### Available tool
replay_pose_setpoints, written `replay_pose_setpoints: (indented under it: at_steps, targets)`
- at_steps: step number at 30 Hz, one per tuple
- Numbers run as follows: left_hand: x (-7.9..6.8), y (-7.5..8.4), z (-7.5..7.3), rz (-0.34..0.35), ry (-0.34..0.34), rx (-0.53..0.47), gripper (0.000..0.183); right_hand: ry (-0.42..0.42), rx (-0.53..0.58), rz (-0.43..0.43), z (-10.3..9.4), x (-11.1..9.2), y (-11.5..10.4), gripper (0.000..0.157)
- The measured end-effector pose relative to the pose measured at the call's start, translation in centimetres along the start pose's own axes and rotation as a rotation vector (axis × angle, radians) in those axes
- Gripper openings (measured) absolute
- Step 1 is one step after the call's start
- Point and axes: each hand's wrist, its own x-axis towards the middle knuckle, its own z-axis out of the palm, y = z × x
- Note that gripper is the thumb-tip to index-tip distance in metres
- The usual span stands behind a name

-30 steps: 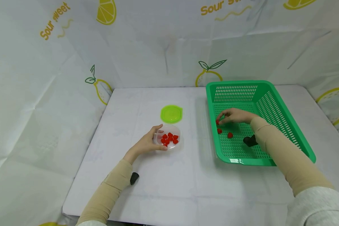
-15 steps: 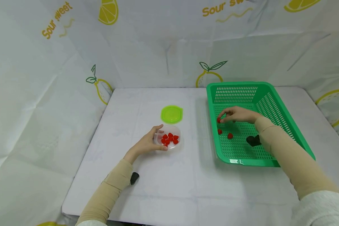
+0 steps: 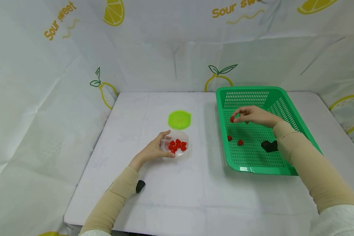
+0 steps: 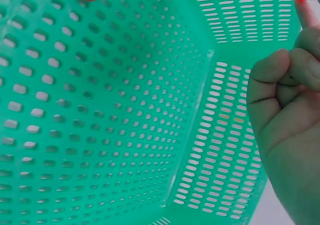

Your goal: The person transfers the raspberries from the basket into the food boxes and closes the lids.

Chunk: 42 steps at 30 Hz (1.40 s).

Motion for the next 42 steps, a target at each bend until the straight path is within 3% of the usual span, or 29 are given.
replay_pose_setpoints:
  at_steps: [11, 22, 42]
  targets:
    - [-0.1, 0.2, 0.1, -0.019, 0.0, -0.002, 0.096, 0.044, 0.064, -0.068, -0.5, -0.7, -1.3, 0.034]
    - [-0.1, 0.1, 0.1, -0.02, 0.0, 0.003, 0.097, 0.016, 0.157, -0.185, -0.4, -0.6, -2.5, 0.029]
    - [-0.2, 0.3, 0.0, -0.026, -0.004, 0.006, 0.098, -0.058, 0.248, -0.266, 1.3, 0.8, -7.0, 0.023]
